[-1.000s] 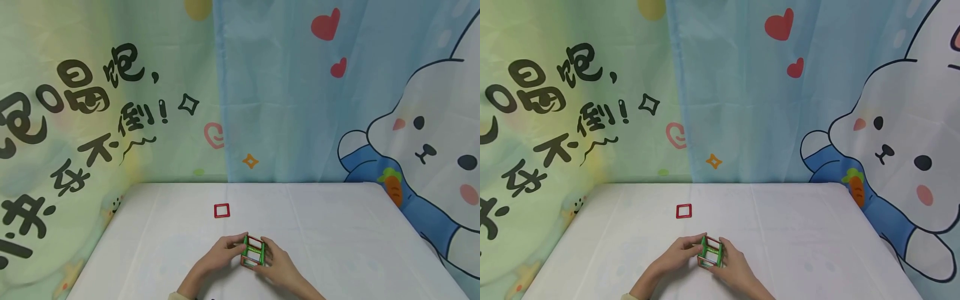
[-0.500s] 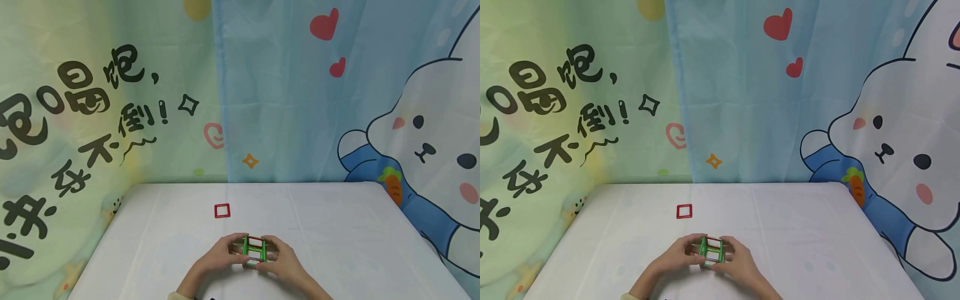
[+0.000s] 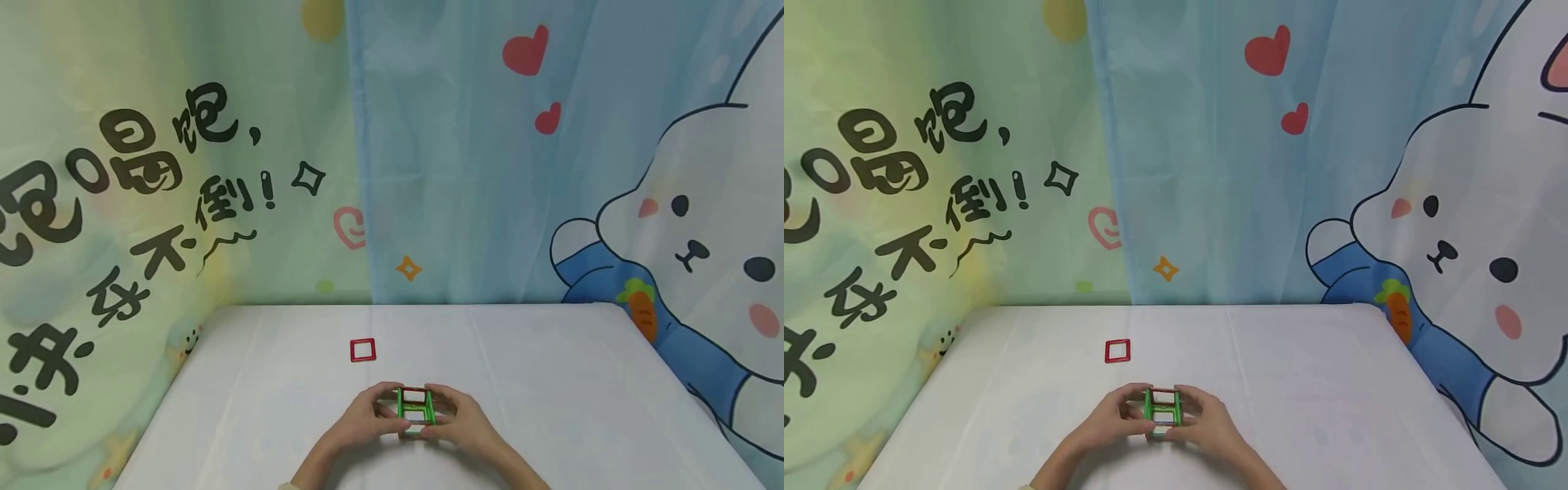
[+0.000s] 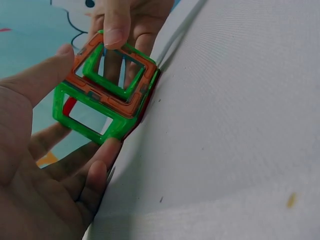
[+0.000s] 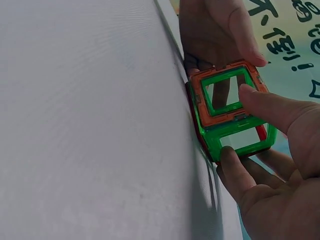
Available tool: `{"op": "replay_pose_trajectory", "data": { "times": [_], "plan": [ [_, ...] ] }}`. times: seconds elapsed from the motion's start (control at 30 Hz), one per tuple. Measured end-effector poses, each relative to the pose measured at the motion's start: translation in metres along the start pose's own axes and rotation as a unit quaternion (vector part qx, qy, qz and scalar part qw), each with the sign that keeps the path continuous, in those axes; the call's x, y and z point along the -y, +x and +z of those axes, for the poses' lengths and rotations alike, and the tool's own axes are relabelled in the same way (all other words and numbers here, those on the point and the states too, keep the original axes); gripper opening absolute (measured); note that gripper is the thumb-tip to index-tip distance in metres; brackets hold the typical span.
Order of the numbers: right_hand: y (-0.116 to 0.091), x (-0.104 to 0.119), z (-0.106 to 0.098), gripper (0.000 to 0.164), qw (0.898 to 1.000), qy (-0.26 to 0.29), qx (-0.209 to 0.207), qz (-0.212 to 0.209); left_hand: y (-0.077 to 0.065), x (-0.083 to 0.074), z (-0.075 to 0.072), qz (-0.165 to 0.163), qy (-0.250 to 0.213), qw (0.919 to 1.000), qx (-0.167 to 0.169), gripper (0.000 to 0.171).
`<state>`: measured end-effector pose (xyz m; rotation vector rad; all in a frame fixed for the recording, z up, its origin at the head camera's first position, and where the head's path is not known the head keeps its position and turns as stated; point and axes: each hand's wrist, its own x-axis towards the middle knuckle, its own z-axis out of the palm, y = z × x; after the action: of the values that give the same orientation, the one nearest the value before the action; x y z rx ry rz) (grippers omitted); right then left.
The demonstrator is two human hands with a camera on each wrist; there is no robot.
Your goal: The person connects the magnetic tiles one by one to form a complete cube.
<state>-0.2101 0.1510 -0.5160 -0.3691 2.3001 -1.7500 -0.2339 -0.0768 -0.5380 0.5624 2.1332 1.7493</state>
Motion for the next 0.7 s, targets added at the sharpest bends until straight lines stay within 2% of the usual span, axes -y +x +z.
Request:
{"op": "replay_pose_trajectory", "data": {
  "times": [0.5, 0.7],
  "plan": [
    [-0.0015, -0.0070, -0.0033, 0.076, 1.000, 0.017, 0.000, -0.007, 0.0052, 0.0040, 0.0023, -0.015, 0.024, 0.9996, 0.001, 0.060],
    [0.0021, -0.0091, -0.0038, 0.077, 1.000, 0.023, 0.004, -0.012, 0.0053, -0.0001, -0.0001, -0.015, 0.028, 0.9995, 0.001, 0.058]
  ]
}}
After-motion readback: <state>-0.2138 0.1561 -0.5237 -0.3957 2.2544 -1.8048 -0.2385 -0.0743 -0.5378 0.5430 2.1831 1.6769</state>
